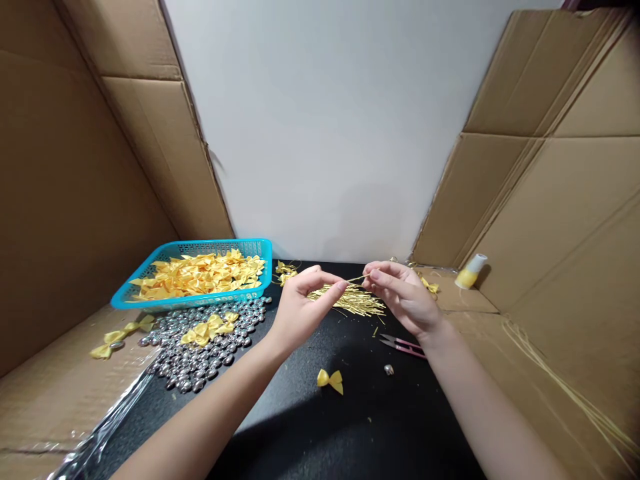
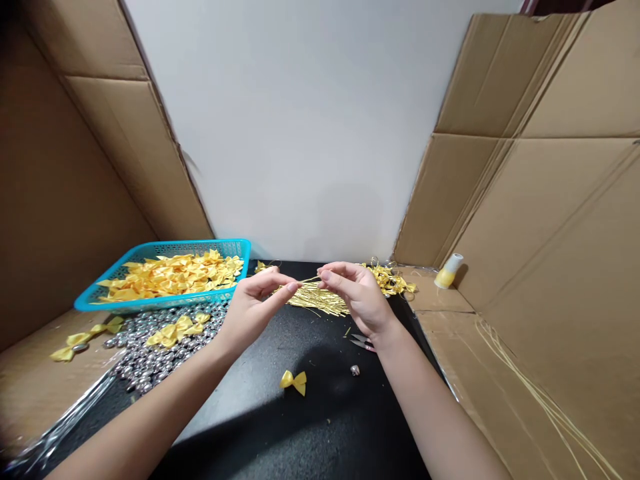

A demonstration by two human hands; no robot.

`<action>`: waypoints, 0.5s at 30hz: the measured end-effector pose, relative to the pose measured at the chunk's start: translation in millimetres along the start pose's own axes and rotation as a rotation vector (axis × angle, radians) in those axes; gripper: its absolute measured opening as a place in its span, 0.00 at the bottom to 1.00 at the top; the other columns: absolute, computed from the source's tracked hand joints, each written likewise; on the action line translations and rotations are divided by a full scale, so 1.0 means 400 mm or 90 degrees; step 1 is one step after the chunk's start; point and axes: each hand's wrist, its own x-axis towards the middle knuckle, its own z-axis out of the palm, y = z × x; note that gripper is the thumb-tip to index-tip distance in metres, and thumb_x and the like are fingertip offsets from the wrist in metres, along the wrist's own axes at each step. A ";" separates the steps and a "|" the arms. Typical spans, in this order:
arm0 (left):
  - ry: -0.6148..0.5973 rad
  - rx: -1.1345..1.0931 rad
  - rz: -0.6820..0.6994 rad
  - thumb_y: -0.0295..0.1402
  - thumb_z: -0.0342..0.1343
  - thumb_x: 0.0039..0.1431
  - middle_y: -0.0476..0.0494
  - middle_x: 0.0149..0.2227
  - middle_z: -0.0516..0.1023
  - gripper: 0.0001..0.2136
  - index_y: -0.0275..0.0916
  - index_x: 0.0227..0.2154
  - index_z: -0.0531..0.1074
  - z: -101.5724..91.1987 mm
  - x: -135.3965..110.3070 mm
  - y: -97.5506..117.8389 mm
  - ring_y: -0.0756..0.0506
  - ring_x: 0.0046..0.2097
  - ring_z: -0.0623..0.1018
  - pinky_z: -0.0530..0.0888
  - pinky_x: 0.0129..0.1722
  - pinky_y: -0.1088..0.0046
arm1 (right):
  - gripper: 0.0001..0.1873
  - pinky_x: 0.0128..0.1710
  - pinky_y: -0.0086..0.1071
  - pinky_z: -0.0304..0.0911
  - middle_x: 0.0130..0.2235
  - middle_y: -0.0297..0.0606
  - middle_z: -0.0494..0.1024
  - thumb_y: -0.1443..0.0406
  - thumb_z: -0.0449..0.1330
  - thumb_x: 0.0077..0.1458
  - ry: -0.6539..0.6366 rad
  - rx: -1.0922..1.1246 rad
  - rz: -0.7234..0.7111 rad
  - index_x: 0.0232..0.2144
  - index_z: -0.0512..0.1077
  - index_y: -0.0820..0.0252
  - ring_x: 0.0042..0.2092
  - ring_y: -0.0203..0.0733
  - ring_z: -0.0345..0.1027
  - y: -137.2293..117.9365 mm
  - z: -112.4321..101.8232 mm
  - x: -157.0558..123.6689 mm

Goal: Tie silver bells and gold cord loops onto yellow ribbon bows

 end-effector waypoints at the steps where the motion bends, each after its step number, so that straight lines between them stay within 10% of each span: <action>1: 0.000 -0.003 -0.006 0.35 0.59 0.57 0.50 0.21 0.74 0.08 0.41 0.24 0.78 0.000 0.000 0.000 0.49 0.27 0.68 0.65 0.33 0.68 | 0.13 0.36 0.28 0.65 0.27 0.31 0.78 0.59 0.76 0.33 -0.005 -0.024 -0.016 0.24 0.80 0.57 0.30 0.32 0.70 -0.002 -0.004 0.000; 15: -0.020 -0.017 -0.035 0.35 0.59 0.56 0.50 0.22 0.72 0.08 0.40 0.25 0.78 0.000 0.003 -0.001 0.49 0.27 0.67 0.63 0.30 0.71 | 0.12 0.43 0.34 0.62 0.33 0.36 0.79 0.55 0.64 0.51 -0.070 -0.291 -0.141 0.31 0.79 0.56 0.39 0.40 0.70 0.000 -0.005 -0.005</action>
